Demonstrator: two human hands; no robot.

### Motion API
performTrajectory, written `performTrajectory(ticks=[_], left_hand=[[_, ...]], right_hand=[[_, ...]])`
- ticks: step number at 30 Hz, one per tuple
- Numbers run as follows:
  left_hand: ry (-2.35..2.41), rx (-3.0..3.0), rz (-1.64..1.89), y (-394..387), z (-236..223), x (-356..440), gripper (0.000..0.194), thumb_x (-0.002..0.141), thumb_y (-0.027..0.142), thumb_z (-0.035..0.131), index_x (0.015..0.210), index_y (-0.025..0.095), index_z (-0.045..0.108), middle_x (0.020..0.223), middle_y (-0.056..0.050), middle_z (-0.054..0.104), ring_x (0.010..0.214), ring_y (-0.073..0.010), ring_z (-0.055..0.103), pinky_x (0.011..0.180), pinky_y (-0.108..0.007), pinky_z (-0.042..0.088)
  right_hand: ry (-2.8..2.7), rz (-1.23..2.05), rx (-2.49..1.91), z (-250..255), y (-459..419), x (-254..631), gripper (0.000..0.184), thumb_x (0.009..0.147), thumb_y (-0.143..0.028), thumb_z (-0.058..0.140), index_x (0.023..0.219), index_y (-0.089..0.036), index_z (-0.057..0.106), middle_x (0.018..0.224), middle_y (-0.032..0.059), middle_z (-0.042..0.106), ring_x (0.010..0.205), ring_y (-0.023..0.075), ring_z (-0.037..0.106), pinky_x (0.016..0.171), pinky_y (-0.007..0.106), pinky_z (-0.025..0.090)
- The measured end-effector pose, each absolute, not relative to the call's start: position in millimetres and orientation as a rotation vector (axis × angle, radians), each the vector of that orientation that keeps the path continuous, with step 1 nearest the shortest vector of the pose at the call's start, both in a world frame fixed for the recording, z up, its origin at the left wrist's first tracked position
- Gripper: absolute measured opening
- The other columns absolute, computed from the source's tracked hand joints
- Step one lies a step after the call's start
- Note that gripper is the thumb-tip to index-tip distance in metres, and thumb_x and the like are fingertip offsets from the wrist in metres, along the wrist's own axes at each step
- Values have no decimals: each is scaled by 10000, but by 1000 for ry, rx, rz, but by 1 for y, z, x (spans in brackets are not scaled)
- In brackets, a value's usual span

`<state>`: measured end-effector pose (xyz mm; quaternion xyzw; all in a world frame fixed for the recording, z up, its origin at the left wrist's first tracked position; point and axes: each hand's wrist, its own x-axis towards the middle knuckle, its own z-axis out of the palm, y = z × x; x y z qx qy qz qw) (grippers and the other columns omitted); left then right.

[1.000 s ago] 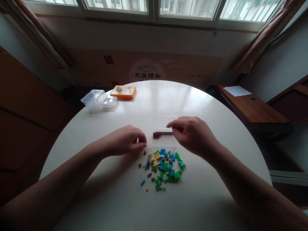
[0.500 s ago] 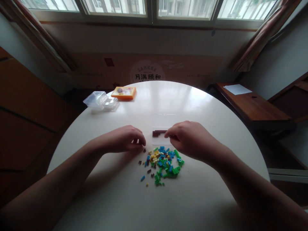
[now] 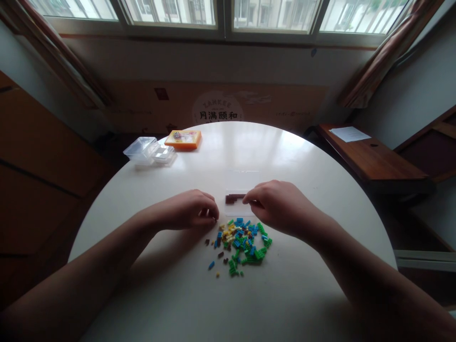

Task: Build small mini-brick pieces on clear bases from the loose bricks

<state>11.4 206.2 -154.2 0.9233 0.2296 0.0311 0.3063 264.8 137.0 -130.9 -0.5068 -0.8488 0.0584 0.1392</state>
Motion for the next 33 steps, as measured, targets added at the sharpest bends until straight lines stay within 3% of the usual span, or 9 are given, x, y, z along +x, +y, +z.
performTrajectory(ticks=[4, 7, 11, 25, 33], left_hand=[[629, 2197, 257, 208, -152, 11, 134, 825, 215, 643, 905, 163, 738, 810, -32, 705, 686, -108, 621, 637, -206, 497], [731, 1897, 391, 205, -151, 15, 209, 829, 292, 659, 952, 134, 717, 785, -44, 697, 644, -114, 618, 513, -190, 487], [789, 1644, 491, 200, -153, 23, 240, 804, 300, 679, 961, 120, 704, 764, -42, 685, 602, -102, 597, 439, -168, 467], [745, 1353, 526, 190, -158, 36, 268, 763, 307, 743, 961, 129, 722, 738, -33, 665, 600, -91, 570, 442, -163, 420], [709, 1432, 646, 190, -163, 37, 364, 775, 277, 737, 1086, 140, 608, 842, -47, 706, 617, -98, 594, 453, -167, 450]], right_hand=[[-2334, 179, -1397, -130, 135, 260, 208, 850, -163, 608, 938, -259, 770, 839, -11, 730, 662, 107, 621, 585, 222, 406], [-2236, 181, -1261, -133, 133, 253, 186, 882, -186, 606, 963, -238, 764, 827, 7, 706, 627, 85, 584, 580, 211, 405], [-2173, 180, -1118, -144, 132, 245, 178, 925, -233, 594, 1005, -226, 752, 863, 32, 699, 689, 100, 608, 607, 219, 443], [-2138, 137, -999, -152, 133, 239, 156, 943, -235, 604, 1015, -206, 740, 911, 42, 720, 783, 122, 653, 671, 245, 515], [-2135, 153, -1085, -154, 136, 241, 143, 924, -288, 640, 969, -197, 742, 927, 38, 721, 782, 124, 648, 666, 242, 501]])
